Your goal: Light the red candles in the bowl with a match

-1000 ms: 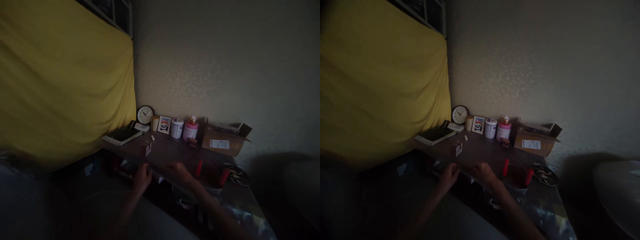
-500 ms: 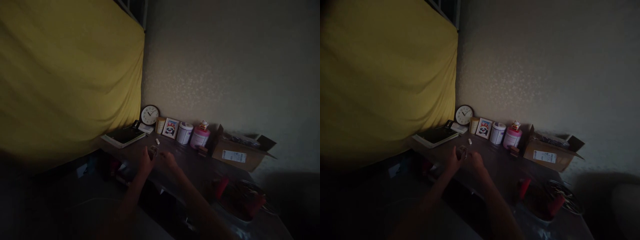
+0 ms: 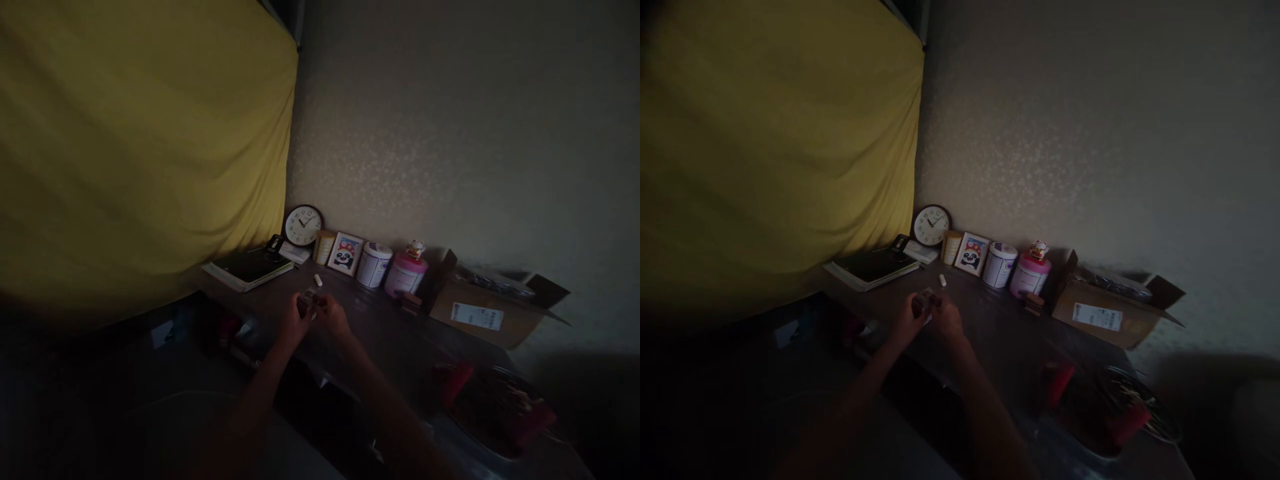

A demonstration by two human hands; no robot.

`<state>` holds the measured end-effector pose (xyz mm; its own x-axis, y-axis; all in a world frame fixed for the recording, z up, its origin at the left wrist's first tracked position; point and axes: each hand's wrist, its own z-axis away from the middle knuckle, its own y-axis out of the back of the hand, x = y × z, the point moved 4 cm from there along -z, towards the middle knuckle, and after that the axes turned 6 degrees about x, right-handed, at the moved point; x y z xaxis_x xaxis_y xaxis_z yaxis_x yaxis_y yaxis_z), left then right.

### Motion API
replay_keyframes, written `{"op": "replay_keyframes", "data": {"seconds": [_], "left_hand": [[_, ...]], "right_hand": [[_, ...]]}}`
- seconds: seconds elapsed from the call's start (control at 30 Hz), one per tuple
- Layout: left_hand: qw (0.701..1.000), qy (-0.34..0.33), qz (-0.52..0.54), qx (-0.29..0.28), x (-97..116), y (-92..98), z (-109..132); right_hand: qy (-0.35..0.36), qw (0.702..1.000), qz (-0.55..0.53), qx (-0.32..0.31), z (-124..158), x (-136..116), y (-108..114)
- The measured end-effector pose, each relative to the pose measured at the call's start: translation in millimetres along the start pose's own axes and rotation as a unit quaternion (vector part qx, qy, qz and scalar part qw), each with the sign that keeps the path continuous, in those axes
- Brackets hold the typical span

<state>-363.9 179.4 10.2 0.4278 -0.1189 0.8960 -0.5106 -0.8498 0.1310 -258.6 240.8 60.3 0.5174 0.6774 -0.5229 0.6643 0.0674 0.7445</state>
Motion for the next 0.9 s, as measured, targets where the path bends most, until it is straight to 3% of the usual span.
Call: {"op": "replay_keyframes", "data": {"seconds": [0.37,0.53,0.9], "left_hand": [[0.999,-0.024,0.000,-0.022,2.9,2.3,-1.1],[0.999,-0.038,0.005,-0.018,6.9,3.7,-0.5],[0.999,-0.037,-0.013,-0.018,9.6,5.7,-1.5]], "right_hand": [[-0.013,0.999,-0.023,0.029,0.4,0.1,0.1],[0.019,0.999,-0.033,0.029,-3.7,-3.7,2.1],[0.066,0.995,0.074,0.026,3.4,-4.1,16.3]]}}
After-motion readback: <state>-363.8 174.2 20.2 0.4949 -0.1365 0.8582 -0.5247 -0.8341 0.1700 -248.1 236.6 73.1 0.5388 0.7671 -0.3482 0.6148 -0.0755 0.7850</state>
